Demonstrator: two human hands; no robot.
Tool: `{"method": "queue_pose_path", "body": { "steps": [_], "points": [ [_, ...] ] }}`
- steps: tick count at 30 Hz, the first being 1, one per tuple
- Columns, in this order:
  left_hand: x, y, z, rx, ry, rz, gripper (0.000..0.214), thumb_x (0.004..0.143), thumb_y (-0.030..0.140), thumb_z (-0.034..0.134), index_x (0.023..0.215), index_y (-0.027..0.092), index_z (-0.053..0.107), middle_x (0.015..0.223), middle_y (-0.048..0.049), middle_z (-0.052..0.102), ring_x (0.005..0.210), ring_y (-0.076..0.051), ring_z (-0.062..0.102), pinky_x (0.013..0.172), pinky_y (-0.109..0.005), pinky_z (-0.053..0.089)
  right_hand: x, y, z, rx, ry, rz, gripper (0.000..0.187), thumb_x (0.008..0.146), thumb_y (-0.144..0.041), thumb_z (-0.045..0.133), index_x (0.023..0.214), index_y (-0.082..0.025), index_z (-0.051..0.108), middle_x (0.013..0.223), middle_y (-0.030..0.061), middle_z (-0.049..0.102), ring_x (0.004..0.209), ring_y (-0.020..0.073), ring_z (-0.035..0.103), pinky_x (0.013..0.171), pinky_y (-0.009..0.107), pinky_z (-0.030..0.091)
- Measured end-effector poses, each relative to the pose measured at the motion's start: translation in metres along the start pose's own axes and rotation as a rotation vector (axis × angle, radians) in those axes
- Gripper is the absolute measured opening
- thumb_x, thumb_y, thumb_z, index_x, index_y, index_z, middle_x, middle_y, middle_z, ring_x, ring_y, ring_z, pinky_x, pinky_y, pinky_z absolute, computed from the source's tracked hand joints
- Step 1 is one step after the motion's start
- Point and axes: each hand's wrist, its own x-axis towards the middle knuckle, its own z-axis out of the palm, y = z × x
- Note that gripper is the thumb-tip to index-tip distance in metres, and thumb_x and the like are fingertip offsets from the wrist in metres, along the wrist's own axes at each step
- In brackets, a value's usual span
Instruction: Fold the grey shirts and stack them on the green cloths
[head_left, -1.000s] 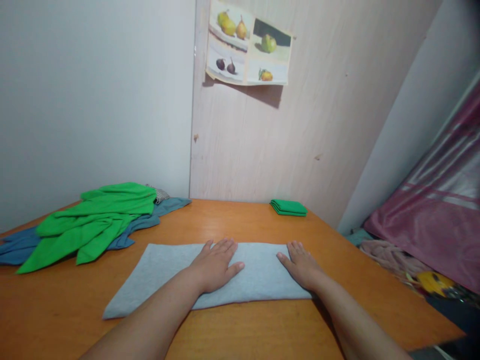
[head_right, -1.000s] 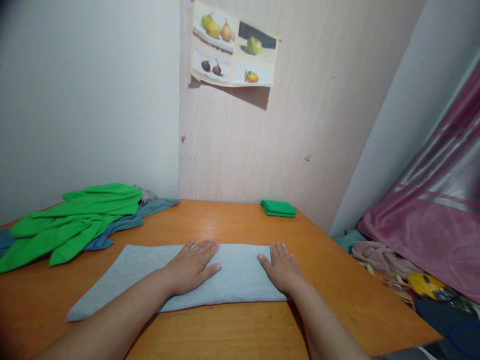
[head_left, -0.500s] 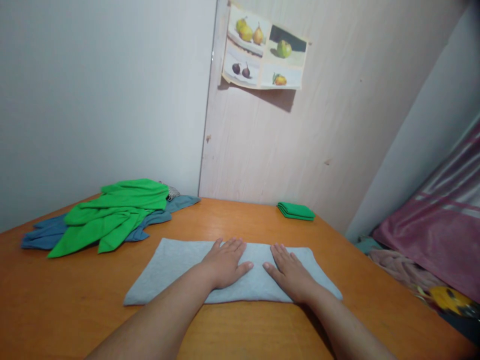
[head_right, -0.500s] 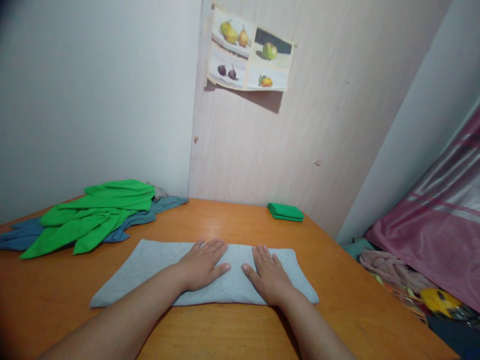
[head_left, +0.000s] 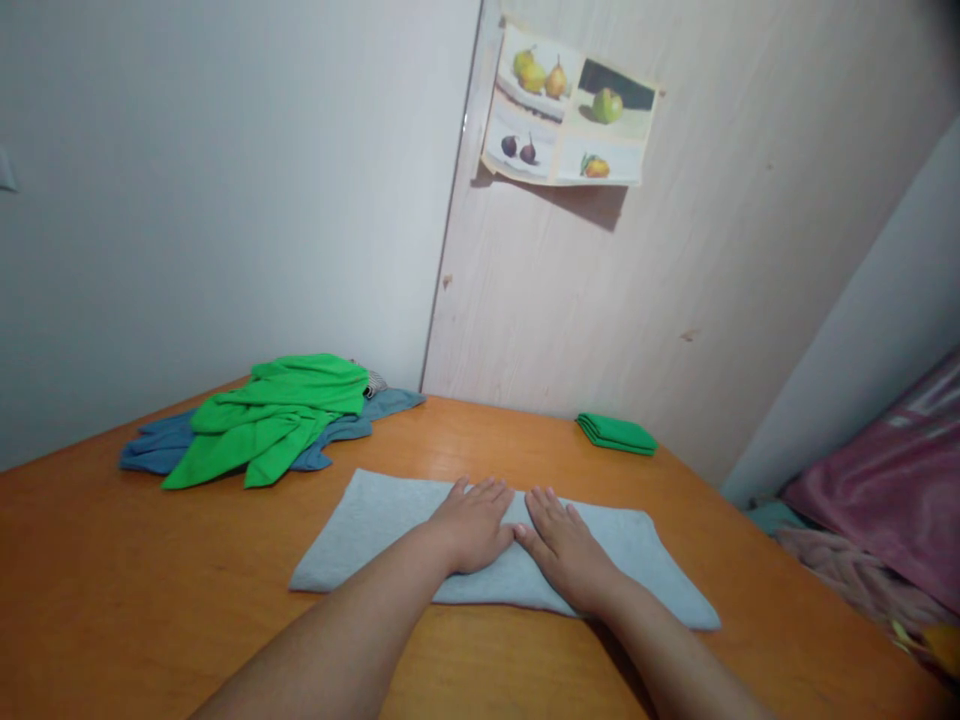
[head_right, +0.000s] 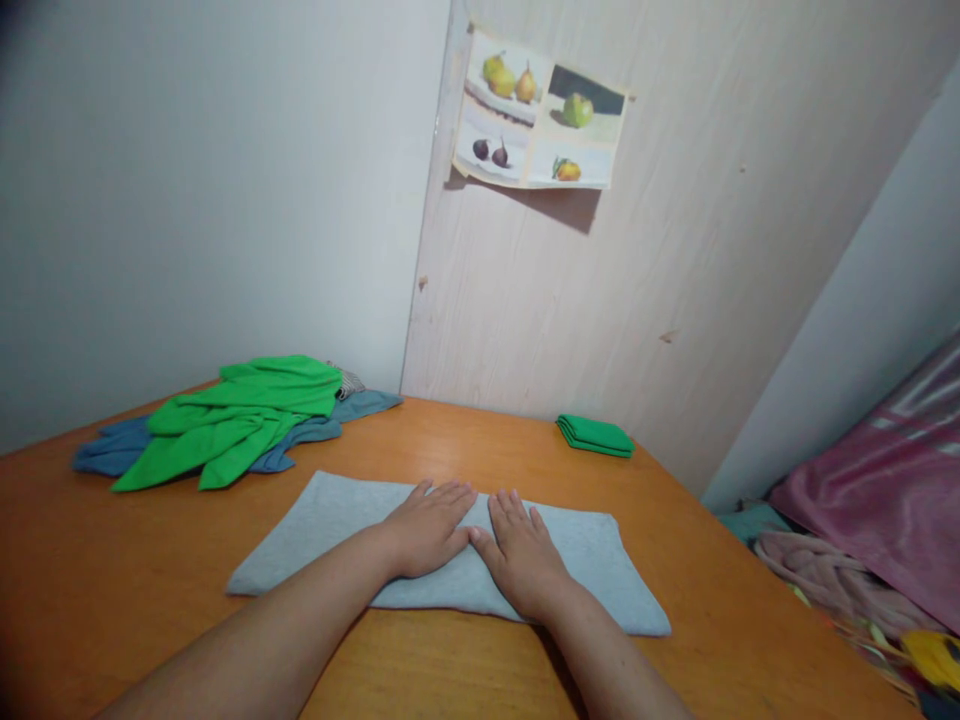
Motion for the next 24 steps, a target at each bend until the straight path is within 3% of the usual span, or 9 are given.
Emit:
{"method": "queue_pose_path", "body": {
  "steps": [7,14,24],
  "points": [
    [0.003,-0.007,0.004,-0.066,0.042,-0.023,0.057,0.095,0.028,0.037,0.151,0.017,0.037,0.158,-0.0104,0.037,0.148,-0.024,0.028,0.121,-0.049,0.016,0.003,-0.005,-0.006,-0.002,-0.058,0.026,0.082,0.097,-0.068,0.019,0.157,-0.011,0.024,0.164,0.0123,0.018,0.153,0.0262,0.009,0.122,0.049,0.008],
    [0.007,-0.014,0.002,-0.178,0.158,-0.118,0.064,0.087,0.014,0.037,0.151,0.006,0.035,0.155,-0.0147,0.040,0.143,-0.020,0.038,0.120,-0.034,0.027,0.007,-0.027,-0.004,0.030,-0.059,-0.129,0.079,0.098,-0.066,0.020,0.158,-0.014,0.022,0.165,0.0106,0.016,0.153,0.0245,0.008,0.123,0.046,0.005],
    [0.006,-0.016,0.007,-0.164,0.220,-0.089,0.054,0.095,0.023,0.038,0.146,0.009,0.043,0.151,-0.0130,0.047,0.140,-0.021,0.042,0.119,-0.034,0.030,0.009,-0.026,0.006,-0.024,-0.034,-0.119,0.076,0.098,-0.061,0.024,0.157,-0.014,0.024,0.164,0.0096,0.018,0.153,0.0240,0.008,0.123,0.047,0.005]
  ]
}}
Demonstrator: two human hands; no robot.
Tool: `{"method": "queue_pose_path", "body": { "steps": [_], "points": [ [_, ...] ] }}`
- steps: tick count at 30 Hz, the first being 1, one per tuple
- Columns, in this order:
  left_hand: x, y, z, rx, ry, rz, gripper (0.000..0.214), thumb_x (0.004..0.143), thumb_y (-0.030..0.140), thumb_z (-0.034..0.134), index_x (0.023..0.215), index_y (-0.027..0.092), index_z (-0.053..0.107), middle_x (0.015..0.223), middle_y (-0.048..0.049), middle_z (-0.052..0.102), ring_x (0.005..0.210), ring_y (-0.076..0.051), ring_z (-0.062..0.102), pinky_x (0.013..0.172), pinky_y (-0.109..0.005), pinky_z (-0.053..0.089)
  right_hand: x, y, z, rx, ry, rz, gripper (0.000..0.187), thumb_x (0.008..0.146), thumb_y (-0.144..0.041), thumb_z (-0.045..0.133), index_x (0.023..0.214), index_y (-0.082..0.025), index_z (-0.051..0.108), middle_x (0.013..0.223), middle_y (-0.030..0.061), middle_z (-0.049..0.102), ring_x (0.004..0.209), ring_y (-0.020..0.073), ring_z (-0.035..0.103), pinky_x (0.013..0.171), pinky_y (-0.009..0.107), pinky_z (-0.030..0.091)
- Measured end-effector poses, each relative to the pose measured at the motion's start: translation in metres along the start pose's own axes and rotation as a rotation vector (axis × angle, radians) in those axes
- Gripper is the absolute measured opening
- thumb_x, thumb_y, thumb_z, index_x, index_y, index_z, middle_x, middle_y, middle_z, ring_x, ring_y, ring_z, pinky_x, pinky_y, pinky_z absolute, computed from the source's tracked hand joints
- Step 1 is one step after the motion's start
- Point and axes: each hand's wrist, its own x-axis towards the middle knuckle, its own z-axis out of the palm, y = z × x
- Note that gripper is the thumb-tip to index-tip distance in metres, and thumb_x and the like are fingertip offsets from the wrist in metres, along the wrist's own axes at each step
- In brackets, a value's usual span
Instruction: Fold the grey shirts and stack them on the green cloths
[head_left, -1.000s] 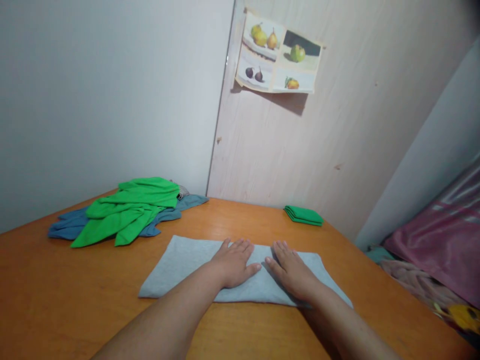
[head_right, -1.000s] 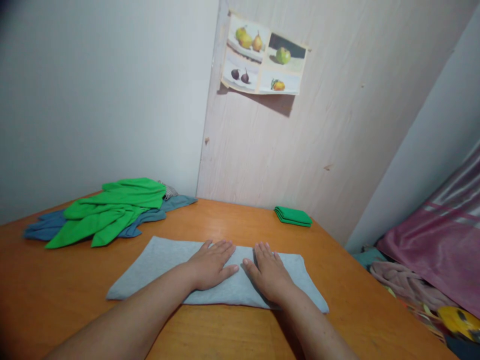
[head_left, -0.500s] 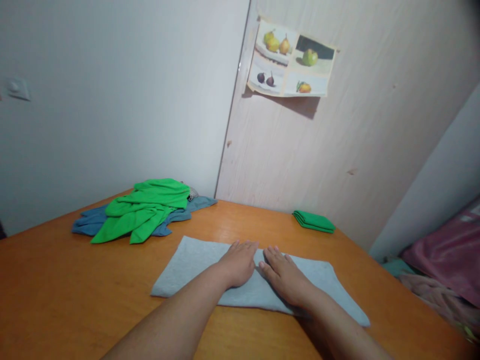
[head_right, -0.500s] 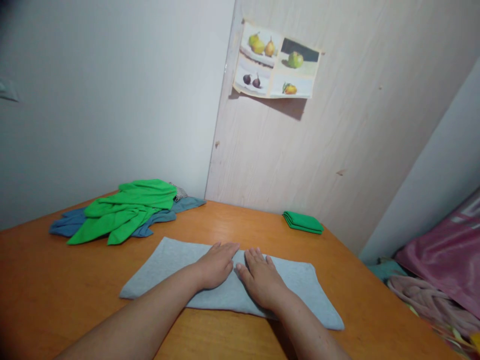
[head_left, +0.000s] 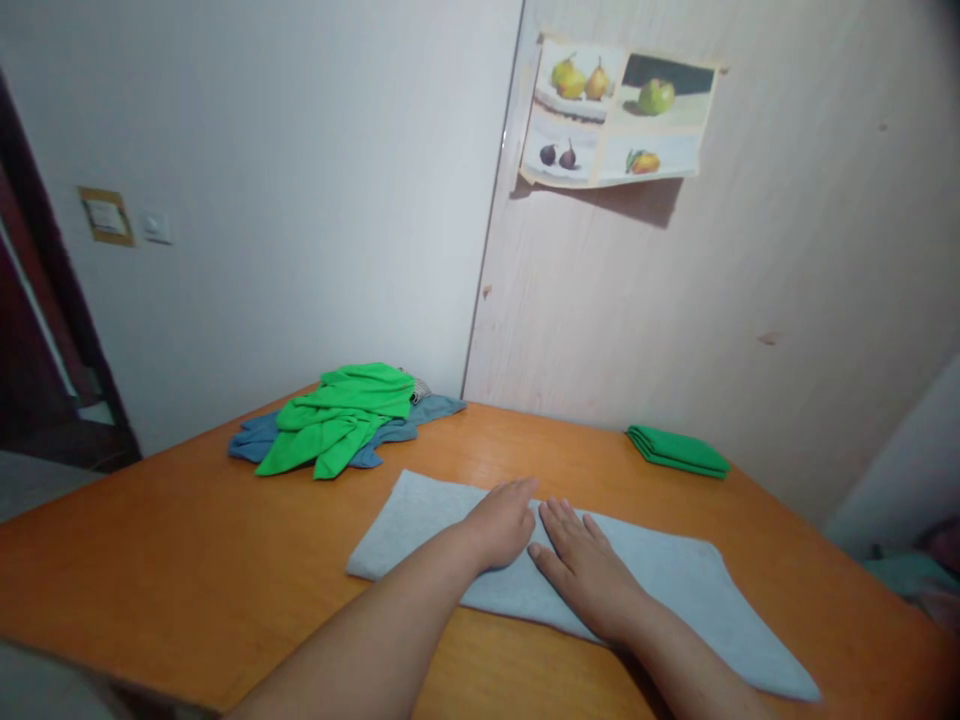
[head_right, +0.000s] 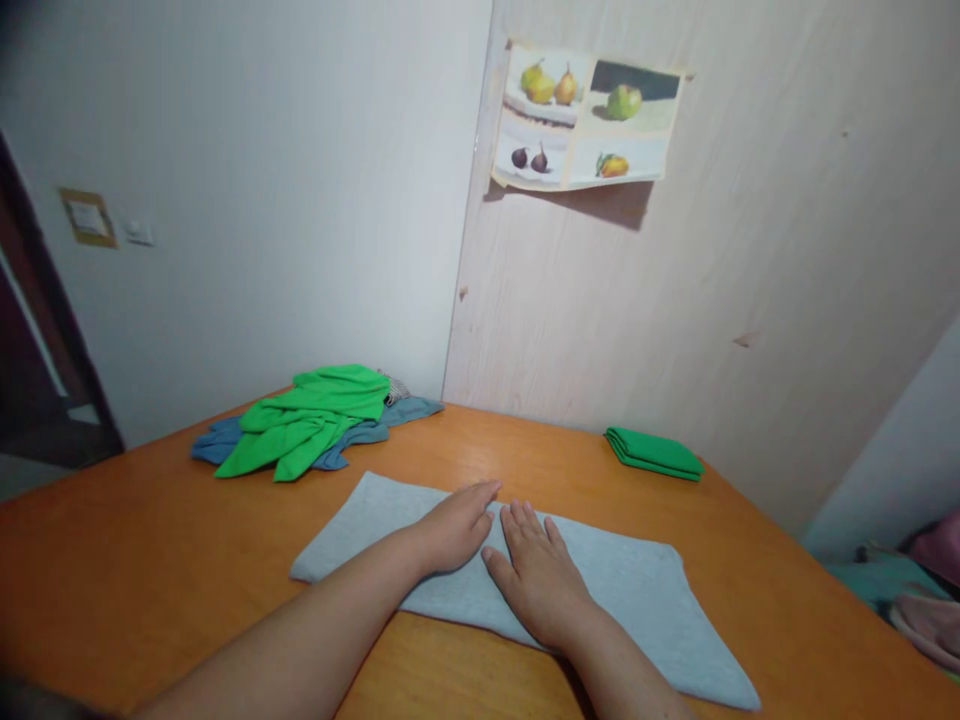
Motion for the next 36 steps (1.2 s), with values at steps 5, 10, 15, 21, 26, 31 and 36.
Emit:
{"method": "queue_pose_path", "body": {
  "steps": [5,10,15,21,26,31,36],
  "points": [
    [-0.007,0.010,-0.010,0.137,-0.014,-0.007,0.050,0.096,0.023,0.037,0.142,0.007,0.047,0.150,-0.0150,0.048,0.141,-0.022,0.041,0.118,-0.034,0.031,0.001,-0.002,0.000,-0.021,-0.004,-0.004,0.079,0.097,-0.062,0.023,0.156,-0.010,0.026,0.164,0.0103,0.017,0.152,0.0244,0.010,0.123,0.048,0.007],
    [-0.024,0.014,-0.028,0.225,-0.032,-0.055,0.050,0.098,0.031,0.037,0.140,0.005,0.049,0.148,-0.0206,0.048,0.140,-0.029,0.042,0.117,-0.042,0.032,0.003,0.000,0.003,-0.043,0.004,-0.010,0.081,0.096,-0.064,0.022,0.156,-0.009,0.027,0.163,0.0113,0.019,0.152,0.0255,0.012,0.123,0.048,0.009],
    [-0.054,0.002,-0.043,0.344,-0.077,-0.217,0.065,0.101,0.052,0.029,0.146,0.006,0.043,0.155,-0.0221,0.037,0.146,-0.033,0.031,0.120,-0.050,0.022,0.006,0.000,0.007,-0.044,0.028,-0.020,0.082,0.096,-0.064,0.022,0.155,-0.009,0.029,0.163,0.0123,0.021,0.152,0.0266,0.013,0.123,0.049,0.009],
    [-0.069,-0.011,-0.044,0.364,-0.191,-0.273,0.086,0.095,0.072,0.015,0.155,0.012,0.028,0.164,-0.0160,0.018,0.152,-0.029,0.011,0.121,-0.052,0.012,0.005,0.000,0.007,-0.031,0.036,-0.018,0.083,0.096,-0.065,0.020,0.156,-0.008,0.028,0.163,0.0118,0.021,0.152,0.0267,0.014,0.122,0.050,0.010],
    [-0.067,-0.010,-0.050,0.364,-0.226,-0.292,0.091,0.093,0.075,0.016,0.156,0.010,0.027,0.164,-0.0167,0.015,0.152,-0.029,0.010,0.122,-0.049,0.013,0.007,0.003,0.011,-0.038,0.051,-0.026,0.083,0.095,-0.066,0.021,0.155,-0.008,0.030,0.162,0.0125,0.023,0.152,0.0274,0.014,0.122,0.050,0.010],
    [-0.078,-0.019,-0.061,0.398,-0.170,-0.358,0.095,0.092,0.076,0.015,0.155,0.007,0.027,0.163,-0.0195,0.018,0.152,-0.030,0.012,0.122,-0.048,0.014,0.007,0.004,0.013,-0.033,0.065,-0.027,0.083,0.095,-0.065,0.022,0.155,-0.009,0.031,0.162,0.0129,0.025,0.152,0.0274,0.015,0.122,0.050,0.010],
    [-0.082,-0.026,-0.060,0.386,-0.161,-0.389,0.097,0.091,0.078,0.015,0.156,0.008,0.026,0.163,-0.0187,0.018,0.152,-0.031,0.011,0.122,-0.049,0.013,0.009,0.005,0.016,-0.026,0.070,-0.027,0.082,0.096,-0.064,0.023,0.155,-0.008,0.031,0.162,0.0130,0.024,0.152,0.0277,0.015,0.122,0.050,0.011]
  ]
}}
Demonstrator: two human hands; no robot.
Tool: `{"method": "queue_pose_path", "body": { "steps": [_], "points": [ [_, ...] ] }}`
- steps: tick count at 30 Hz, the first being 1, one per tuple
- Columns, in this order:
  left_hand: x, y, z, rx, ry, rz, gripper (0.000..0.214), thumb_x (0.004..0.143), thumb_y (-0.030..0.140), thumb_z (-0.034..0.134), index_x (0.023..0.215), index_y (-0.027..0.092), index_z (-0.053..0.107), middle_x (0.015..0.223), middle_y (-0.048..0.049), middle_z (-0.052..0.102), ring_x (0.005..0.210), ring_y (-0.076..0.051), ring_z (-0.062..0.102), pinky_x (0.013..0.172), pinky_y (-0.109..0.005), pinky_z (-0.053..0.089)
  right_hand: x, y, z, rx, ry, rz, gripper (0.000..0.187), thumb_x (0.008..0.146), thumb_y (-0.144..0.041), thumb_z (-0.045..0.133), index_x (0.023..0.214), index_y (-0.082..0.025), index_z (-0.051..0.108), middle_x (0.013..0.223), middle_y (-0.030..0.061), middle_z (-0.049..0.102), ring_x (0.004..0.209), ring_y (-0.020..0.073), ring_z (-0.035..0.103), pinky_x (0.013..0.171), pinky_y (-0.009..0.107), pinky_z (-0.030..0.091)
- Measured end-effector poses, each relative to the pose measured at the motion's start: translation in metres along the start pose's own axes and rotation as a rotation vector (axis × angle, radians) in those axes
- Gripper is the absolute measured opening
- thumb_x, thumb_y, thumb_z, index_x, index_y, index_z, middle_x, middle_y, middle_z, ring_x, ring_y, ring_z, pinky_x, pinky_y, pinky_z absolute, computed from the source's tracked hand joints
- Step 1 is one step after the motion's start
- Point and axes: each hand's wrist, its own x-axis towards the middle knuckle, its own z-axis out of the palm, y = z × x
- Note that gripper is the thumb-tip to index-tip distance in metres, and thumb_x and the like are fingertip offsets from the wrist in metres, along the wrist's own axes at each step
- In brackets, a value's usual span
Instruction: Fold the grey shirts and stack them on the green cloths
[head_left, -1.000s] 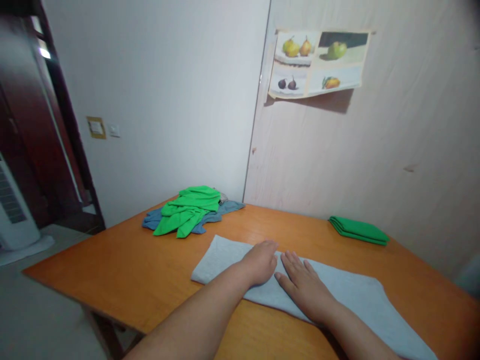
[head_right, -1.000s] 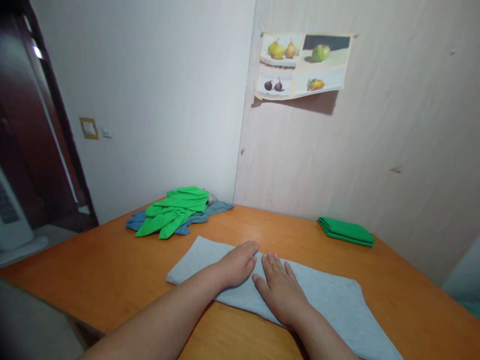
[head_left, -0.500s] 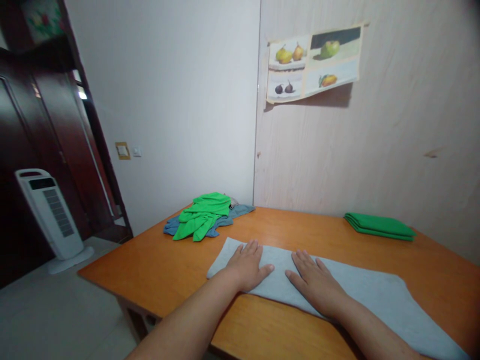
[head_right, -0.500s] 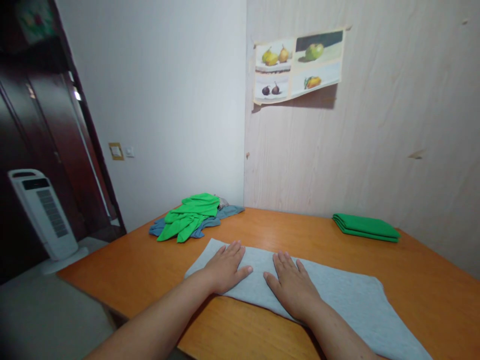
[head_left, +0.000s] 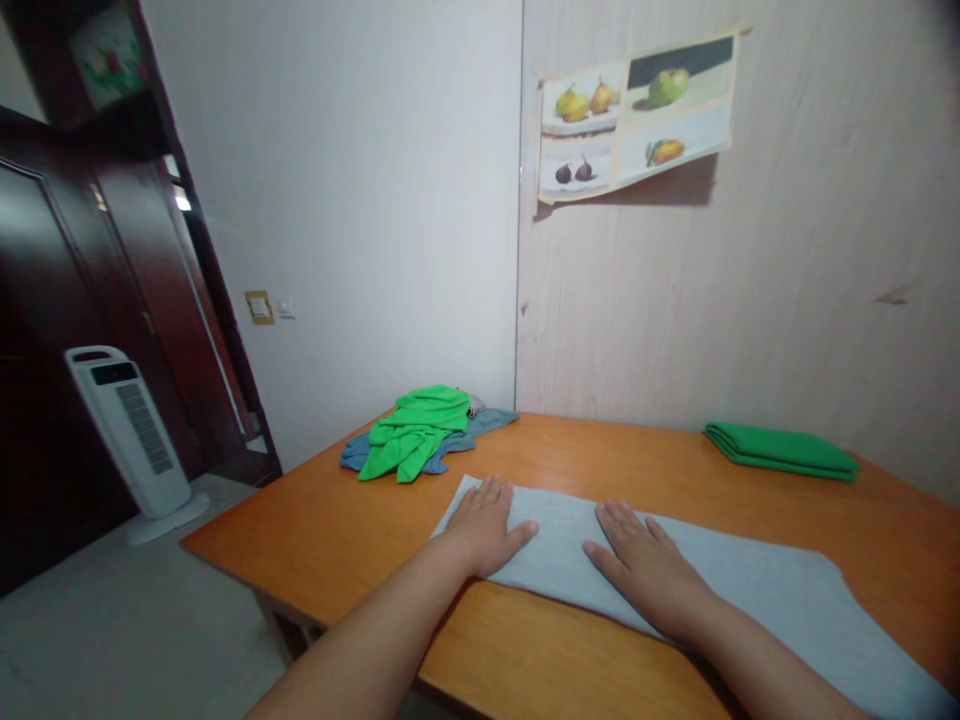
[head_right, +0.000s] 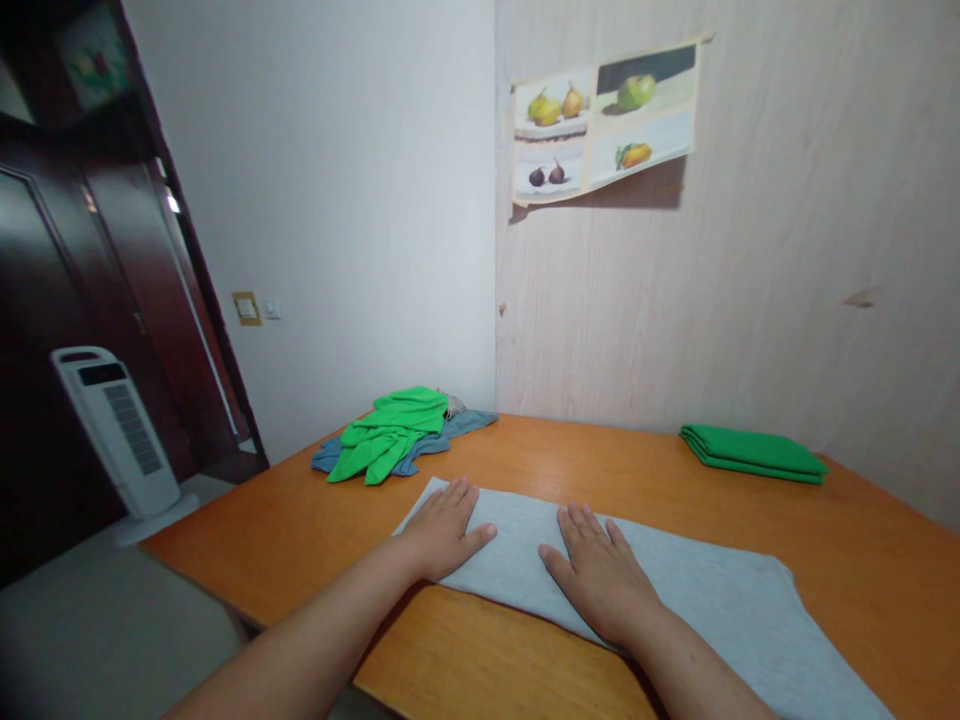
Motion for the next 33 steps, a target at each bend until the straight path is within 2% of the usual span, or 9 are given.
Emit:
{"method": "queue_pose_path", "body": {
  "steps": [6,12,22,28,33],
  "points": [
    [0.003,-0.008,0.002,-0.008,-0.003,0.015,0.097,0.090,0.080,0.016,0.156,0.010,0.027,0.163,-0.0174,0.018,0.152,-0.031,0.012,0.122,-0.049,0.014,-0.001,0.001,0.000,-0.011,0.004,-0.002,0.082,0.095,-0.065,0.022,0.154,-0.009,0.032,0.162,0.0119,0.024,0.151,0.0271,0.016,0.122,0.050,0.013],
    [0.000,-0.020,0.005,0.007,0.066,-0.028,0.099,0.088,0.081,0.016,0.155,0.009,0.030,0.163,-0.0183,0.021,0.152,-0.031,0.012,0.123,-0.047,0.010,-0.002,0.000,-0.002,-0.007,0.004,0.009,0.082,0.095,-0.065,0.023,0.154,-0.010,0.032,0.162,0.0111,0.025,0.152,0.0269,0.015,0.123,0.050,0.011],
    [0.000,-0.023,-0.005,-0.002,-0.017,-0.022,0.099,0.088,0.082,0.018,0.156,0.010,0.028,0.163,-0.0186,0.017,0.152,-0.033,0.011,0.122,-0.049,0.011,-0.001,-0.003,-0.006,0.001,-0.029,0.012,0.083,0.095,-0.066,0.022,0.155,-0.009,0.031,0.163,0.0117,0.023,0.152,0.0272,0.015,0.123,0.049,0.009],
    [-0.003,-0.031,-0.008,0.008,-0.012,-0.109,0.096,0.090,0.080,0.012,0.156,0.012,0.027,0.164,-0.0172,0.014,0.152,-0.031,0.007,0.120,-0.055,0.012,-0.001,-0.002,-0.006,0.005,-0.034,0.005,0.084,0.095,-0.066,0.021,0.155,-0.009,0.029,0.163,0.0121,0.022,0.152,0.0273,0.013,0.122,0.050,0.010],
    [-0.001,-0.033,-0.014,0.017,-0.090,-0.119,0.095,0.088,0.081,0.014,0.158,0.016,0.022,0.165,-0.0147,0.010,0.153,-0.032,0.004,0.117,-0.062,0.010,-0.001,-0.003,-0.007,0.009,-0.042,0.009,0.083,0.095,-0.066,0.021,0.155,-0.008,0.028,0.163,0.0131,0.021,0.152,0.0276,0.013,0.122,0.050,0.009]
  ]
}}
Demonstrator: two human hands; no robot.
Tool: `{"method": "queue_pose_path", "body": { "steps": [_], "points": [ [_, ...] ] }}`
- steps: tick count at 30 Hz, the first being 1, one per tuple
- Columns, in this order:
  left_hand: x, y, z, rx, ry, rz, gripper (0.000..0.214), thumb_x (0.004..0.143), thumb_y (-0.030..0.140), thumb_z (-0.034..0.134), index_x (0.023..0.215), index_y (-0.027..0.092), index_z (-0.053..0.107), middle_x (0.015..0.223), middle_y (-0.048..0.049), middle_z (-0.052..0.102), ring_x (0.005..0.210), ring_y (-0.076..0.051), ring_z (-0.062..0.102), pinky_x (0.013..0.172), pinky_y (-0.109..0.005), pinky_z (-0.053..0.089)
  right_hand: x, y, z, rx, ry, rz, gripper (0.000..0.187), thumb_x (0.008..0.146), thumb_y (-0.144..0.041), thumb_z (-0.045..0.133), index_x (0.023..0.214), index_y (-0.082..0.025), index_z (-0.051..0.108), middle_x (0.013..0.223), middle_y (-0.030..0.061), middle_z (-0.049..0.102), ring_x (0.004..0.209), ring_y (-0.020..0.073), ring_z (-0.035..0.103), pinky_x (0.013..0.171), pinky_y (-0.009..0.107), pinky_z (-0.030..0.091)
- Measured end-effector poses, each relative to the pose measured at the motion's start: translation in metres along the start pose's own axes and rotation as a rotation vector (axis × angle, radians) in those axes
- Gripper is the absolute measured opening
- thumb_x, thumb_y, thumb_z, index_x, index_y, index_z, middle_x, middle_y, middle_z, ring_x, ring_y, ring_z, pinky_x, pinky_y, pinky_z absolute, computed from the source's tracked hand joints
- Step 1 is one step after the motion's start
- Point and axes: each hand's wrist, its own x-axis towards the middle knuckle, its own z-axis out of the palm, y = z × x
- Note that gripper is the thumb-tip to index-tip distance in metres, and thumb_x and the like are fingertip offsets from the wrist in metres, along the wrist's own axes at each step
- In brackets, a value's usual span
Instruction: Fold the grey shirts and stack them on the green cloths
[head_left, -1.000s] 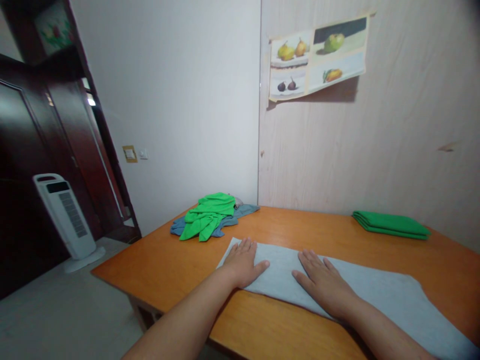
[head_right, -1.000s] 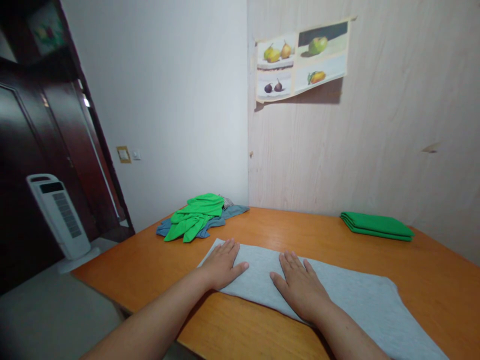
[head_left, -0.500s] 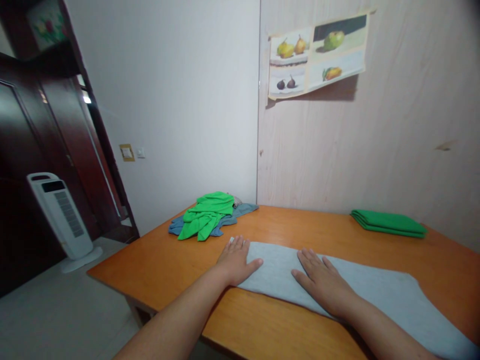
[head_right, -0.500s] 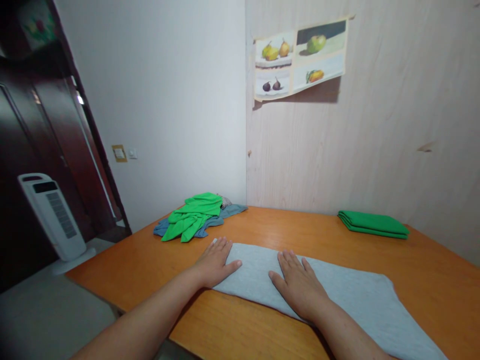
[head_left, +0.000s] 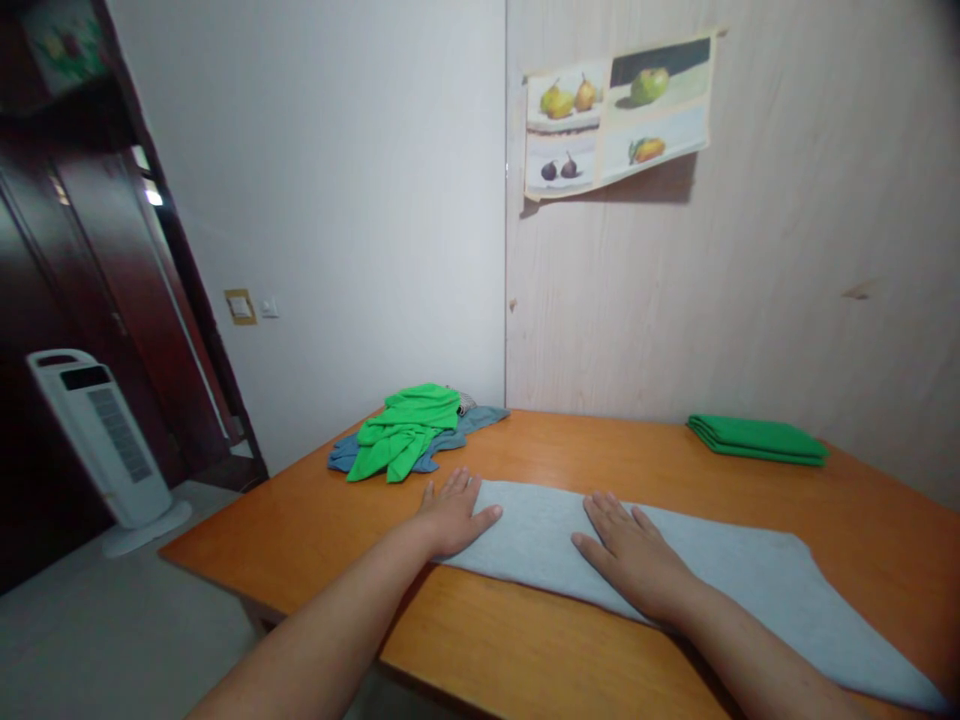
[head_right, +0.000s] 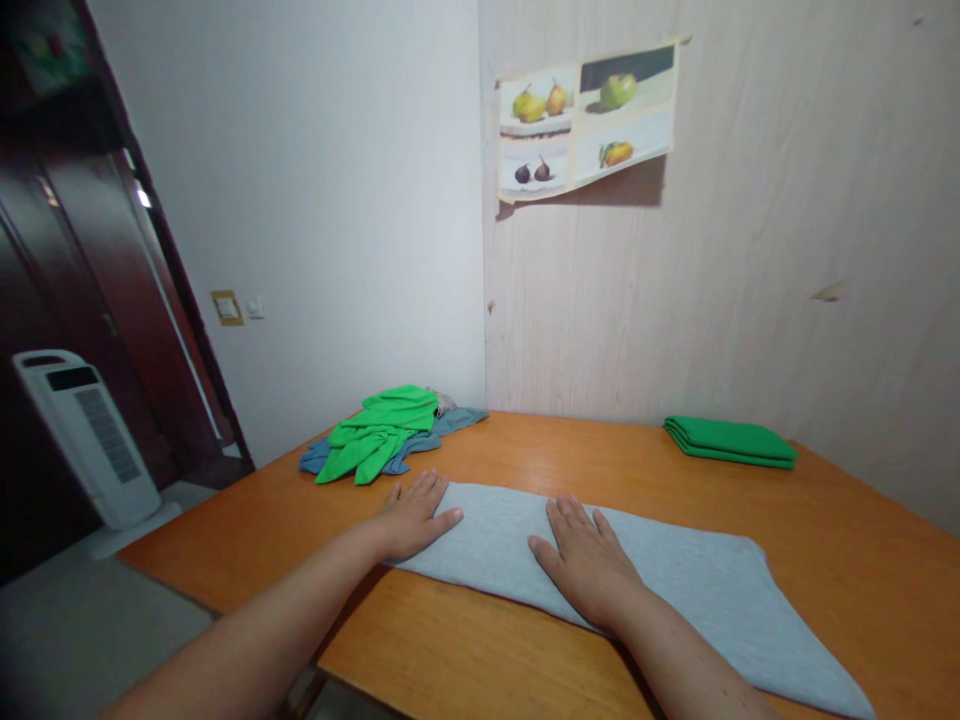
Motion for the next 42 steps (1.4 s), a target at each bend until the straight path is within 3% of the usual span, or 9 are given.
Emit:
{"method": "queue_pose_path", "body": {
  "steps": [4,7,13,20,30,42],
  "points": [
    [-0.001,0.005,-0.004,0.057,0.060,-0.013,0.094,0.089,0.080,0.016,0.155,0.015,0.030,0.163,-0.0178,0.015,0.152,-0.035,0.007,0.117,-0.065,0.004,0.000,0.000,0.000,0.006,0.000,-0.007,0.083,0.095,-0.065,0.021,0.155,-0.008,0.029,0.163,0.0135,0.022,0.152,0.0275,0.013,0.122,0.050,0.008],
    [-0.005,0.011,0.002,0.058,0.140,0.065,0.091,0.091,0.078,0.015,0.155,0.015,0.030,0.164,-0.0165,0.016,0.152,-0.032,0.008,0.120,-0.058,0.004,0.000,-0.001,-0.001,0.009,0.004,-0.005,0.084,0.095,-0.066,0.021,0.156,-0.008,0.029,0.163,0.0134,0.021,0.152,0.0277,0.013,0.122,0.050,0.008],
    [-0.007,0.009,0.015,0.022,0.110,0.116,0.091,0.091,0.079,0.016,0.155,0.017,0.030,0.164,-0.0153,0.017,0.152,-0.030,0.011,0.121,-0.052,0.010,-0.002,-0.005,-0.006,0.021,-0.012,0.003,0.085,0.095,-0.067,0.020,0.156,-0.008,0.028,0.164,0.0126,0.018,0.152,0.0264,0.012,0.122,0.048,0.008],
    [-0.005,0.009,0.014,0.018,0.114,0.108,0.091,0.091,0.079,0.017,0.156,0.017,0.029,0.164,-0.0146,0.017,0.152,-0.030,0.010,0.121,-0.052,0.009,-0.010,-0.006,-0.015,0.096,-0.016,-0.015,0.090,0.093,-0.073,0.011,0.156,-0.010,0.026,0.164,0.0123,0.018,0.152,0.0254,0.011,0.123,0.047,0.008],
    [-0.004,0.010,0.013,0.019,0.102,0.118,0.092,0.090,0.080,0.015,0.156,0.016,0.029,0.164,-0.0153,0.016,0.152,-0.030,0.010,0.121,-0.052,0.010,-0.014,-0.004,-0.014,0.039,-0.045,-0.042,0.090,0.093,-0.074,0.014,0.157,-0.011,0.026,0.164,0.0123,0.018,0.153,0.0266,0.010,0.122,0.051,0.005],
    [-0.014,-0.009,0.003,0.011,0.032,-0.009,0.090,0.090,0.079,0.012,0.158,0.020,0.023,0.165,-0.0115,0.009,0.152,-0.033,0.006,0.117,-0.065,0.003,-0.008,0.004,-0.003,0.000,-0.023,-0.062,0.089,0.093,-0.074,0.014,0.156,-0.012,0.028,0.163,0.0111,0.020,0.152,0.0271,0.012,0.122,0.053,0.007]
  ]
}}
